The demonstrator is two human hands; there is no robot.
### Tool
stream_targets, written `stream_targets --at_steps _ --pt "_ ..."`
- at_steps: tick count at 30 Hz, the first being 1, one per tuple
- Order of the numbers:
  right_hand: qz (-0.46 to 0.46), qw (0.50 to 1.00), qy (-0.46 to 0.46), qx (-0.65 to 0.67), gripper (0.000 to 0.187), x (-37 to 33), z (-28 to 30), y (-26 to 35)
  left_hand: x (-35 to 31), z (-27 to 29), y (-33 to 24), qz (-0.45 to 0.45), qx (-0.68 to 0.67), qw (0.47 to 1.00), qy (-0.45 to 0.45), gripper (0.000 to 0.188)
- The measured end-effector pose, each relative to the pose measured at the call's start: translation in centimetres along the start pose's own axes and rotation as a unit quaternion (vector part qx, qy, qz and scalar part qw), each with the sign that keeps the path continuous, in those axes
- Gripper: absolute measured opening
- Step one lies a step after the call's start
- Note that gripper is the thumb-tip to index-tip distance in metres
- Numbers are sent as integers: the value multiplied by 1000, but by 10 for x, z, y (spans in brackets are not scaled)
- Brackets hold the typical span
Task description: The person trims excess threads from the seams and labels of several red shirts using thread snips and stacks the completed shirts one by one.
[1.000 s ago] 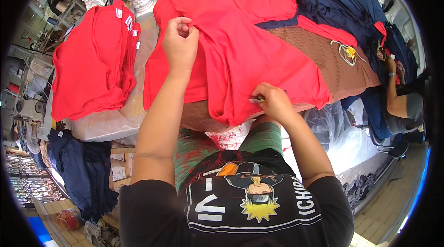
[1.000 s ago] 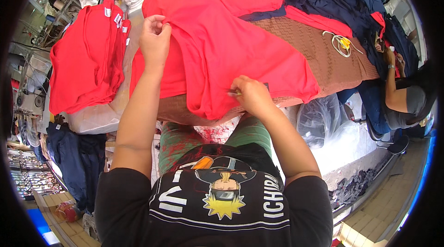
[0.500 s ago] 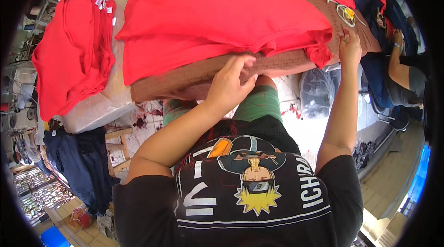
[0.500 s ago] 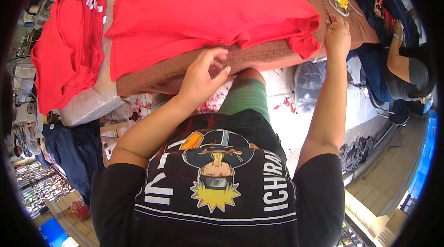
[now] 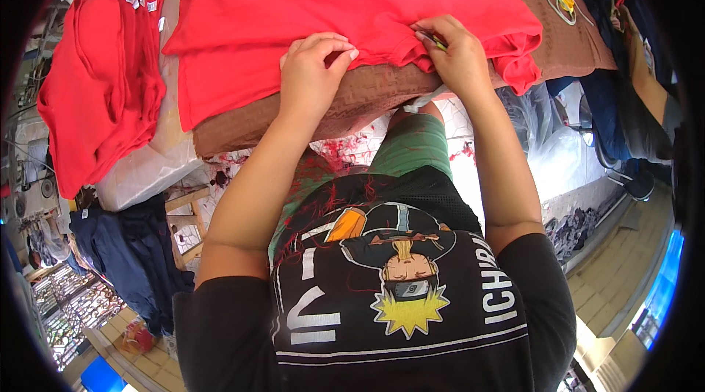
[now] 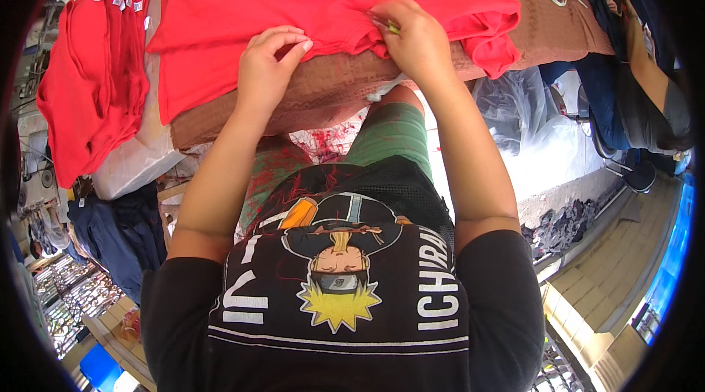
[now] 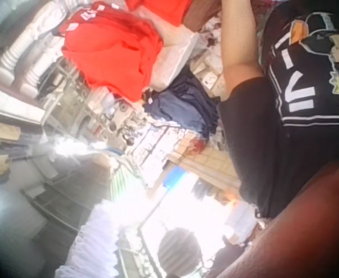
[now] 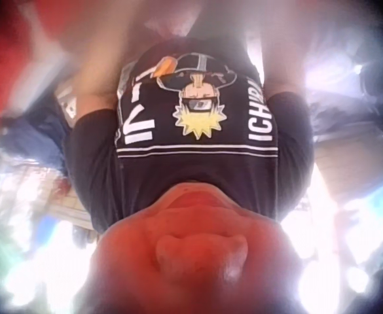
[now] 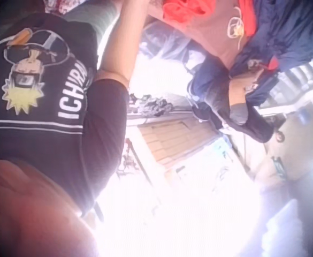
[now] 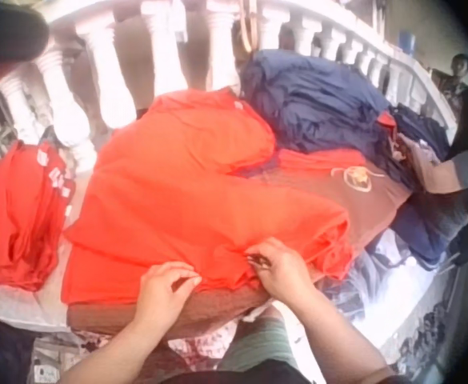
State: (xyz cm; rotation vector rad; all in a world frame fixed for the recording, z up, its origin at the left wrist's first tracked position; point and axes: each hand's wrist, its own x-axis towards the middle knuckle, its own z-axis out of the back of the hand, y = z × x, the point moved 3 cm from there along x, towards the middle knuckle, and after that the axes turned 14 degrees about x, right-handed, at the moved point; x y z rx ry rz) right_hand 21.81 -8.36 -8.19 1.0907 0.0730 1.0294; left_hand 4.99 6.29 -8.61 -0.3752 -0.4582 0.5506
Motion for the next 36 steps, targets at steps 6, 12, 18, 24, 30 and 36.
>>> stream_targets --at_steps 6,12,18,24,30,36 --pt "-71 993 -10 91 14 -12 20 -8 -23 63 8 -197 -200 913 297 11" --pt "-140 975 -69 160 17 -29 24 20 -21 72 -9 -125 -204 935 262 10" --pt "-166 982 28 91 23 -48 -12 37 4 12 -29 -221 14 973 -64 12" --pt "-171 974 44 145 21 -52 -18 31 -2 -10 -20 -182 -54 980 -59 24" --pt "-270 938 81 205 20 -52 1 50 -3 -10 -31 -265 4 962 -64 32" --pt "-193 949 94 229 18 -39 3 43 10 -1 -48 -357 20 930 -82 24"
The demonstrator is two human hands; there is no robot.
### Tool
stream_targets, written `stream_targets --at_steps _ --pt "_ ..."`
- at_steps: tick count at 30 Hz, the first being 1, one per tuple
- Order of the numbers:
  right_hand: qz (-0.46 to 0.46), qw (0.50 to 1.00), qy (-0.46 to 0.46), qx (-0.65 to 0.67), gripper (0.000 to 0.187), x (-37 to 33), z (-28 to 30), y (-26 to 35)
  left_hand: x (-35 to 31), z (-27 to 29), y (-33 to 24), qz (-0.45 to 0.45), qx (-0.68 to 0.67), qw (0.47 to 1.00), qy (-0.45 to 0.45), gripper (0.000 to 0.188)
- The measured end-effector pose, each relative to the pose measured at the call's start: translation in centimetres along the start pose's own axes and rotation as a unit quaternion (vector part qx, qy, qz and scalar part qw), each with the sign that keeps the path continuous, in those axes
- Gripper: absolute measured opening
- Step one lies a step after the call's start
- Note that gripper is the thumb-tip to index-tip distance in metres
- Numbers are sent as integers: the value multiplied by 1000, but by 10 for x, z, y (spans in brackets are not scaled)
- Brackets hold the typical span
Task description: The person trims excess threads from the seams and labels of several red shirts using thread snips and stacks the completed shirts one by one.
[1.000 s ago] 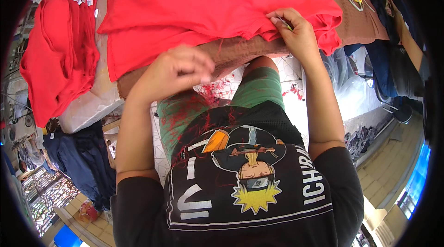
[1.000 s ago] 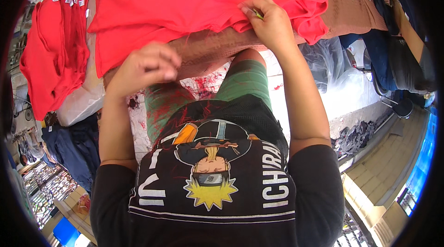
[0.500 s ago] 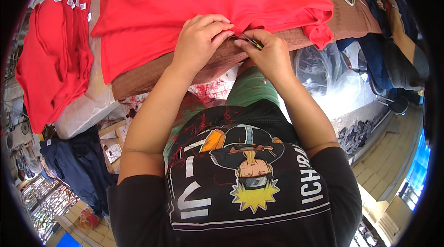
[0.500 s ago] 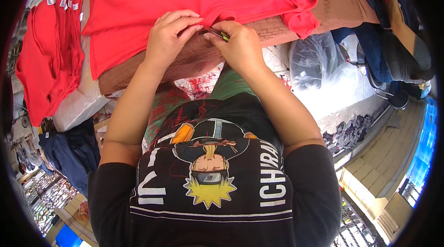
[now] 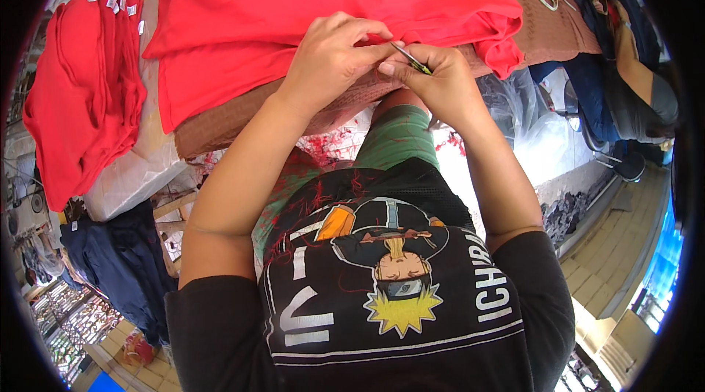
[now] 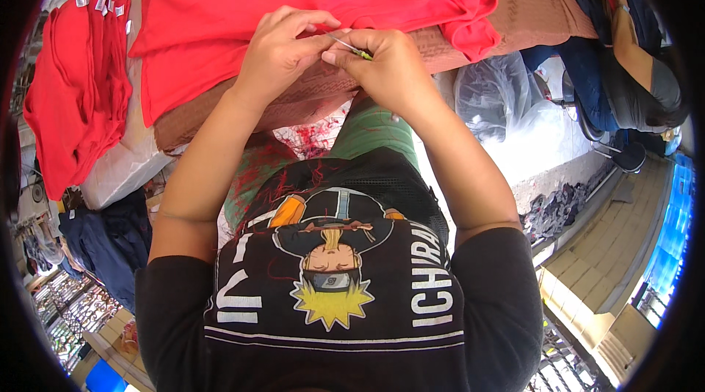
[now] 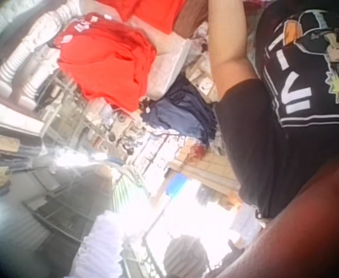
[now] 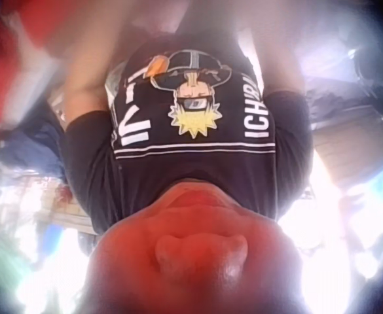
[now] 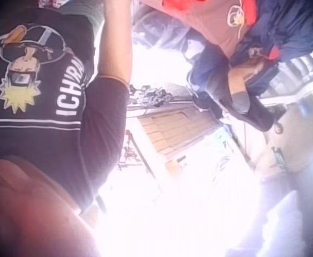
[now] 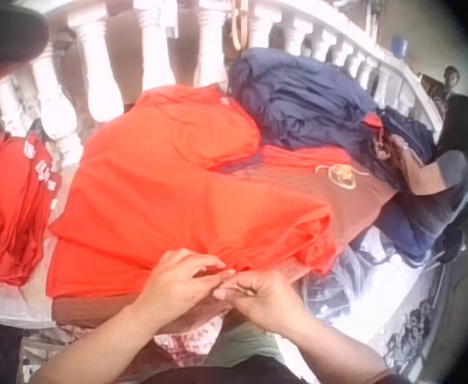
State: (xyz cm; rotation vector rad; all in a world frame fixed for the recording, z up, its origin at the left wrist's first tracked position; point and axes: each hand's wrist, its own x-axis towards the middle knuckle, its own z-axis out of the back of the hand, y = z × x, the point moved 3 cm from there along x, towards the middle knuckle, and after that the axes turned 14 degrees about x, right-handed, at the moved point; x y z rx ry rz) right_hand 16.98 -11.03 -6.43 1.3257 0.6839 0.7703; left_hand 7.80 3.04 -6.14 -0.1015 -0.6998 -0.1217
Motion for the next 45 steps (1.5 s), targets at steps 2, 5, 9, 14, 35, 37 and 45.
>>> stream_targets --at_steps 2,5,9,14,35,37,45 --pt "17 1000 13 22 17 5 0 5 3 -4 1 0 -27 1000 2 20" --pt "-4 998 11 63 17 14 1 14 -6 -14 6 24 -65 997 40 14" --pt "44 992 -29 -113 22 37 17 -20 -10 -20 9 194 -191 954 126 11" --pt "-1 997 27 -66 19 34 26 -22 -4 -17 24 277 -288 879 259 22" --pt "159 937 122 -288 19 25 13 21 0 -22 31 287 -379 829 295 30" --pt "156 938 128 -283 17 26 10 23 0 -22 31 283 -374 831 299 29" --pt "134 955 100 -243 26 27 14 21 -3 -23 31 305 -380 824 288 27"
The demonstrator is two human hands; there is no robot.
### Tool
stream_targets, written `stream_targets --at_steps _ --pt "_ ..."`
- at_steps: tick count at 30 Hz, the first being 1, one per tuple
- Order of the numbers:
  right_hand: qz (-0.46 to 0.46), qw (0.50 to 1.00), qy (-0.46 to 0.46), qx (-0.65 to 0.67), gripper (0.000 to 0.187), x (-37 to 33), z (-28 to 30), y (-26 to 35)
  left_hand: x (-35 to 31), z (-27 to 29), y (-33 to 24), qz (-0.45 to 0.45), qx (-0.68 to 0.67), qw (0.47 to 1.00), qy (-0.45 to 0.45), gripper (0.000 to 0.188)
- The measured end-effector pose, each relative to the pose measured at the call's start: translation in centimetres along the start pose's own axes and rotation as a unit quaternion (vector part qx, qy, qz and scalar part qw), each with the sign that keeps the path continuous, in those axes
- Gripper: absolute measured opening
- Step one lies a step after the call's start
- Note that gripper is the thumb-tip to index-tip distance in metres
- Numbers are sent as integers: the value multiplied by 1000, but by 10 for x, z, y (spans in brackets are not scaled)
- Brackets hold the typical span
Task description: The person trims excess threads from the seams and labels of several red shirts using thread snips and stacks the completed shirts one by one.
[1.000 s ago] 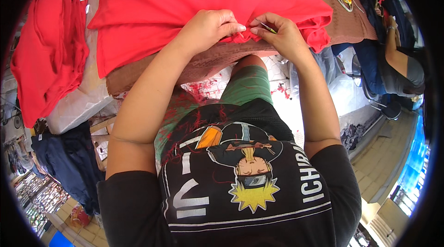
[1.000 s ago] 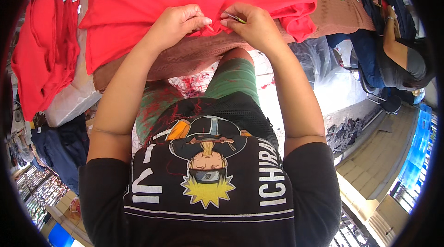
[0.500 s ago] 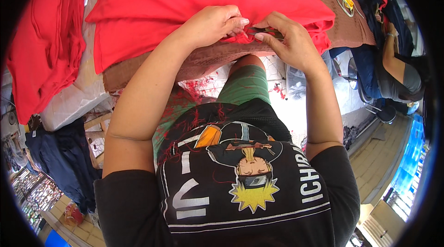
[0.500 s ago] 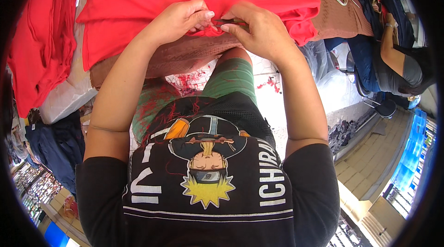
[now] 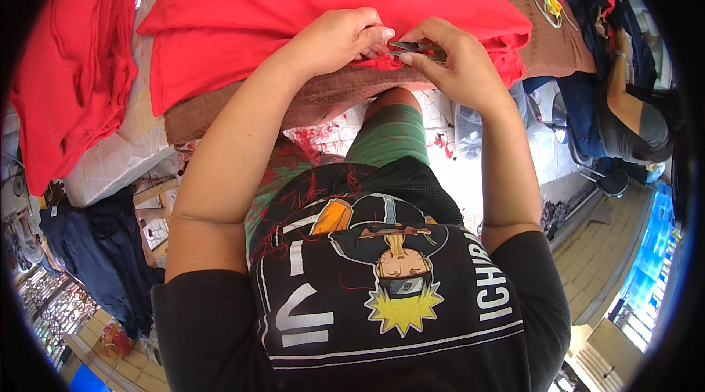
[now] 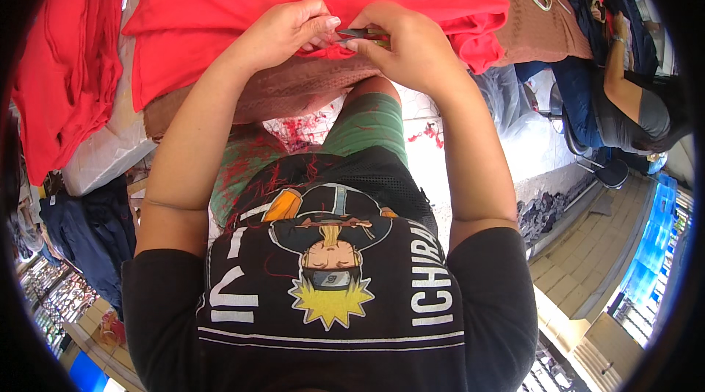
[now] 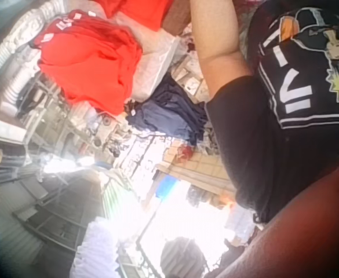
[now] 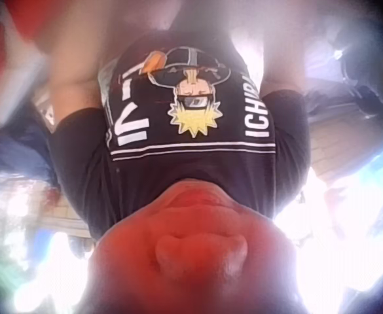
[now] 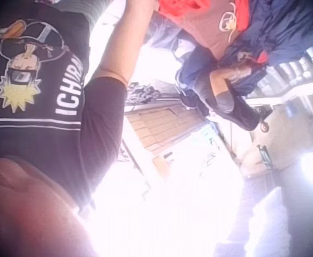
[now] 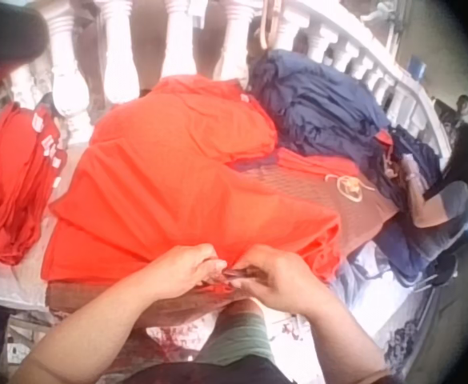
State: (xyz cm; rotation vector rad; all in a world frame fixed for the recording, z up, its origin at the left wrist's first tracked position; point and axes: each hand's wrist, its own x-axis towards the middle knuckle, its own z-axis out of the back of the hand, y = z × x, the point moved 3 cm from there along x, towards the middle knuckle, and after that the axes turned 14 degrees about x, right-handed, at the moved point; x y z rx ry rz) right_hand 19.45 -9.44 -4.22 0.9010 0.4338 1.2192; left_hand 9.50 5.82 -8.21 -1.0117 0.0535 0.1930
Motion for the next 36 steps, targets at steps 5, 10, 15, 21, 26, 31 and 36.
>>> stream_targets --at_steps 5,10,15,21,26,31,36 --pt "-53 997 -41 35 28 -1 -18 -2 -2 1 -1 42 -37 998 -7 25" --pt "-90 995 -50 13 25 3 -32 -2 -2 1 2 43 -25 999 -20 24" --pt "-120 985 -85 96 15 2 -30 -8 3 -1 17 -15 -92 995 -24 22" --pt "-114 980 -107 127 13 -3 -25 -5 -4 2 7 22 -25 999 -21 19" --pt "-56 989 -125 59 14 -2 -25 3 -6 -9 3 -30 63 995 -68 19" --pt "-32 998 -51 -1 19 11 -24 19 -4 -7 0 -10 76 996 -46 22" --pt "-67 996 -41 43 23 -2 -2 18 2 -1 6 -15 23 999 25 20"
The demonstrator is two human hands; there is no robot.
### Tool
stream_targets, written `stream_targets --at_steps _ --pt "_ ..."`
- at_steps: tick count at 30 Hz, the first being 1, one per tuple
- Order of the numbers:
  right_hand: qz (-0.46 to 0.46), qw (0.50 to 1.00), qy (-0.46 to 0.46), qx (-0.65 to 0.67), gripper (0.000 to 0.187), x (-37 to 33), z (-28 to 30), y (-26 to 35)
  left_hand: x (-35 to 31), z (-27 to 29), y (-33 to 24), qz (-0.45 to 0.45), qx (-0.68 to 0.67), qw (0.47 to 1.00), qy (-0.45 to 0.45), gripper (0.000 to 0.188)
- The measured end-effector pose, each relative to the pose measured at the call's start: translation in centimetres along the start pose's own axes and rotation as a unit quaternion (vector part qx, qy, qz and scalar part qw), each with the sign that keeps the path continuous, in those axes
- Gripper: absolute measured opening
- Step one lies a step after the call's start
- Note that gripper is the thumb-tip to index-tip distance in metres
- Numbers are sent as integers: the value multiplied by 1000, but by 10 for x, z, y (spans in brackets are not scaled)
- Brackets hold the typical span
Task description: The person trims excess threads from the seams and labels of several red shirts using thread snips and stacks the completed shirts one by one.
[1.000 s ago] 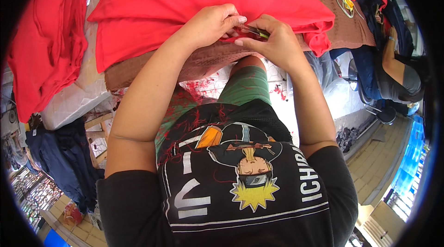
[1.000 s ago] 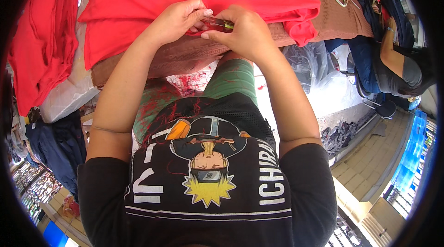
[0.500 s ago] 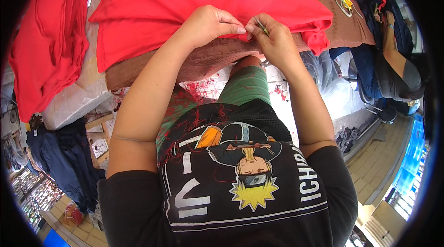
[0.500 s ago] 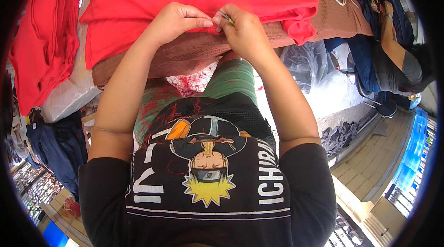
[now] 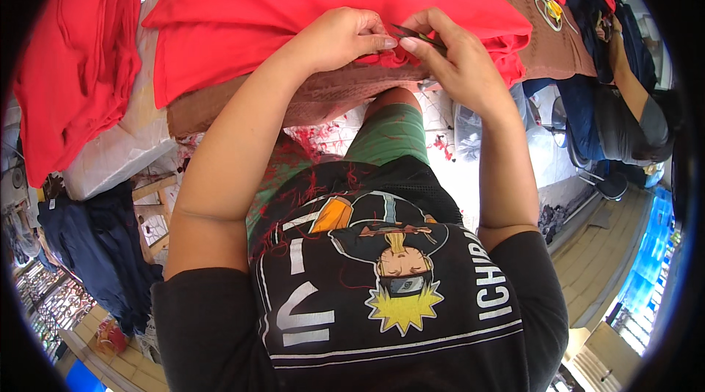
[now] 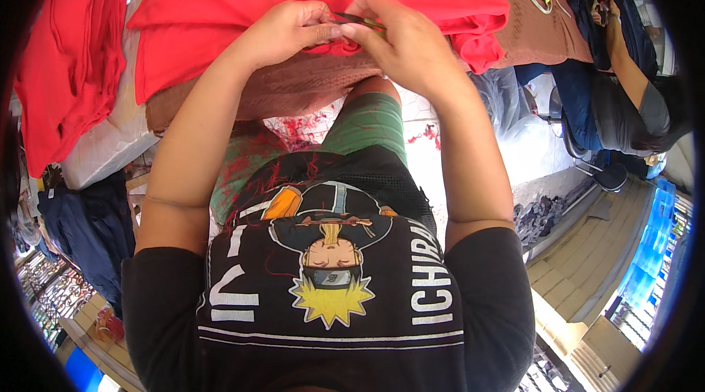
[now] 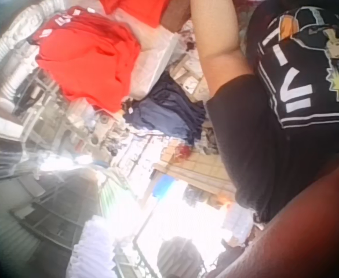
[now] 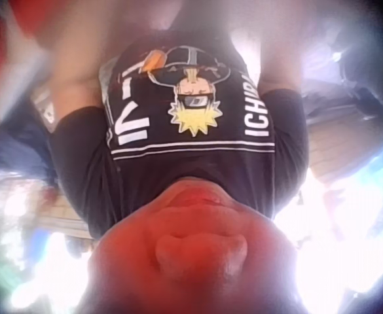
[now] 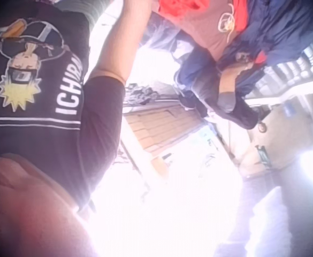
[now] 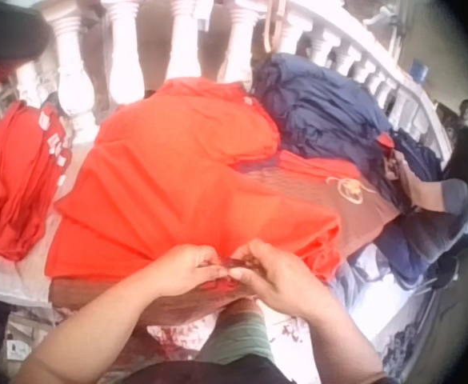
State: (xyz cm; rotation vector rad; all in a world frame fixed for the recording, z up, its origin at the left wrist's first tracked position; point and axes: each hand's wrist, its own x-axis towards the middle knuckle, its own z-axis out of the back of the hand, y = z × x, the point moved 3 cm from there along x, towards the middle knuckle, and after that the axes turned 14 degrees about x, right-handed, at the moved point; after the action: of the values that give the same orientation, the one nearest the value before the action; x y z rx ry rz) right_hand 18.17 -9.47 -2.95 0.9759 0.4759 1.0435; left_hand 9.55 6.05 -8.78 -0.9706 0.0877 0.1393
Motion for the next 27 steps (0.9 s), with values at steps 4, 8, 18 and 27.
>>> stream_targets --at_steps 4,8,18,27 --pt "10 998 48 -33 22 -5 10 -4 -2 2 -2 11 -16 1000 -3 21" --pt "37 994 50 -90 19 -4 5 -7 0 1 -1 7 -10 1000 -7 21" --pt "72 981 63 -169 18 2 -4 0 0 1 0 21 -15 1000 -9 22" --pt "63 984 53 -159 18 2 -3 -4 0 0 1 17 -16 1000 -2 23"
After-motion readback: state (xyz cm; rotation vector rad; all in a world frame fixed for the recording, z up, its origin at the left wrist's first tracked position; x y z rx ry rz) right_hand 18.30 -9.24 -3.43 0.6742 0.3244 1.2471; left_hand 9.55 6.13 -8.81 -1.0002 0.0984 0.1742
